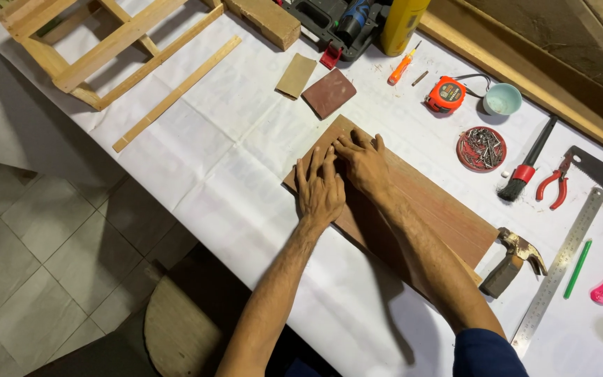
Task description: The recorder measures, marks, and sands wooden strips on a workbench to prepare them for assembly.
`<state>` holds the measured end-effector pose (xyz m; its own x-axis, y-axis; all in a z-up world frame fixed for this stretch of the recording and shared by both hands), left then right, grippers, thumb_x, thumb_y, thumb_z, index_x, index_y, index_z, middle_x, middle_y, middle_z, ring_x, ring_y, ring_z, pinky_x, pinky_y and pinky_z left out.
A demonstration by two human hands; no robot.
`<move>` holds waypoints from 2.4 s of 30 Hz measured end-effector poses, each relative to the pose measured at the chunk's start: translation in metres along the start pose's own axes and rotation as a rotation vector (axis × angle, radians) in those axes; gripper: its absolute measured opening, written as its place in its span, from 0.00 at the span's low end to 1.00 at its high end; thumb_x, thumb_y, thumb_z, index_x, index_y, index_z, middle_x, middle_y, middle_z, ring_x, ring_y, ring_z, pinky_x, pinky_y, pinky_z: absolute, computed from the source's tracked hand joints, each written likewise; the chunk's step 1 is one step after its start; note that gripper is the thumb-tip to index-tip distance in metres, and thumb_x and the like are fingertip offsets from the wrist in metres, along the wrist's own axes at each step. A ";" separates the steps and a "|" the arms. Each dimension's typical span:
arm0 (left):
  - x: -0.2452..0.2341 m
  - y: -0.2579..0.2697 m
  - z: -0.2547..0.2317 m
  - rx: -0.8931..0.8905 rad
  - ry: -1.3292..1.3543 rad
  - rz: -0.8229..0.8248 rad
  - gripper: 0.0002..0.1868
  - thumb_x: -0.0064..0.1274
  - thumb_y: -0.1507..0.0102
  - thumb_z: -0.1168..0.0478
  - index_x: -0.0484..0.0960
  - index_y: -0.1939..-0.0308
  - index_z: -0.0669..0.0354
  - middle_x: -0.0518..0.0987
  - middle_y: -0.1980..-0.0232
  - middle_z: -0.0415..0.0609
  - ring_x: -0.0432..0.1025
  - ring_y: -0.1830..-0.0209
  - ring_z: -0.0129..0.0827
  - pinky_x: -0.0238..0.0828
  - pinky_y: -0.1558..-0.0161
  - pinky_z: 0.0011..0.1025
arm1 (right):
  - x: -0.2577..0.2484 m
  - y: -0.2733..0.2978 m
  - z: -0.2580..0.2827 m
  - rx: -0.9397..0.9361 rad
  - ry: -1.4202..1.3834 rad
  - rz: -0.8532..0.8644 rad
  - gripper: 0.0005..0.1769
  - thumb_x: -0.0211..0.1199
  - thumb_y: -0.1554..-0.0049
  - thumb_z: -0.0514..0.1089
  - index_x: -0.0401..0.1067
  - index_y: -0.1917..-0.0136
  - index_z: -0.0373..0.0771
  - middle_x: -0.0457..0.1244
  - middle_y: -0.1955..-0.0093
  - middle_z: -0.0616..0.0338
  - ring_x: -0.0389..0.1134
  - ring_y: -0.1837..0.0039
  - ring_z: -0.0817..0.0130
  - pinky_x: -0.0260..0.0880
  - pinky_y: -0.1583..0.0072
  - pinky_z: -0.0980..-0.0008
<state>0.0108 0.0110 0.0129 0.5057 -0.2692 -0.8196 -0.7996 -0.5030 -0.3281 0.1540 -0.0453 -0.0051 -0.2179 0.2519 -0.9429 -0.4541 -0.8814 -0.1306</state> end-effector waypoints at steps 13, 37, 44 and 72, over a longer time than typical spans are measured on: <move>-0.003 -0.003 -0.003 -0.067 -0.018 0.114 0.34 0.39 0.32 0.58 0.52 0.23 0.63 0.83 0.45 0.60 0.46 0.16 0.48 0.24 0.21 0.62 | -0.002 0.033 -0.003 -0.005 0.000 -0.014 0.24 0.60 0.38 0.44 0.70 0.29 0.51 0.60 0.24 0.65 0.49 0.18 0.55 0.35 0.23 0.28; -0.012 -0.003 -0.014 -0.023 -0.036 0.056 0.26 0.45 0.31 0.50 0.72 0.32 0.58 0.69 0.25 0.49 0.49 0.19 0.53 0.31 0.24 0.64 | -0.029 0.123 0.000 0.086 -0.018 -0.006 0.27 0.55 0.38 0.37 0.68 0.27 0.50 0.57 0.22 0.63 0.48 0.18 0.54 0.36 0.25 0.26; 0.000 -0.003 -0.009 -0.039 0.001 0.026 0.21 0.42 0.29 0.52 0.75 0.35 0.54 0.70 0.26 0.48 0.52 0.20 0.54 0.31 0.24 0.65 | -0.036 0.176 -0.002 0.142 -0.006 0.015 0.27 0.57 0.39 0.39 0.68 0.27 0.52 0.57 0.22 0.65 0.47 0.18 0.55 0.36 0.24 0.27; 0.025 0.032 -0.061 0.421 -0.013 0.055 0.07 0.57 0.34 0.62 0.84 0.52 0.52 0.82 0.49 0.47 0.71 0.44 0.41 0.58 0.38 0.51 | -0.094 0.282 -0.048 0.193 -0.032 0.046 0.24 0.60 0.40 0.43 0.71 0.30 0.54 0.63 0.28 0.65 0.50 0.19 0.57 0.38 0.24 0.31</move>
<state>0.0181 -0.0617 0.0103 0.4564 -0.2744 -0.8464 -0.8892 -0.1078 -0.4446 0.0872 -0.3368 0.0317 -0.2683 0.2280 -0.9359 -0.5992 -0.8003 -0.0232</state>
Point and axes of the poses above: each hand's wrist, its own y-axis away from the middle knuckle, its own x-axis out of the palm, z = x × y, the point moved 2 cm from there along -y, towards the middle knuckle
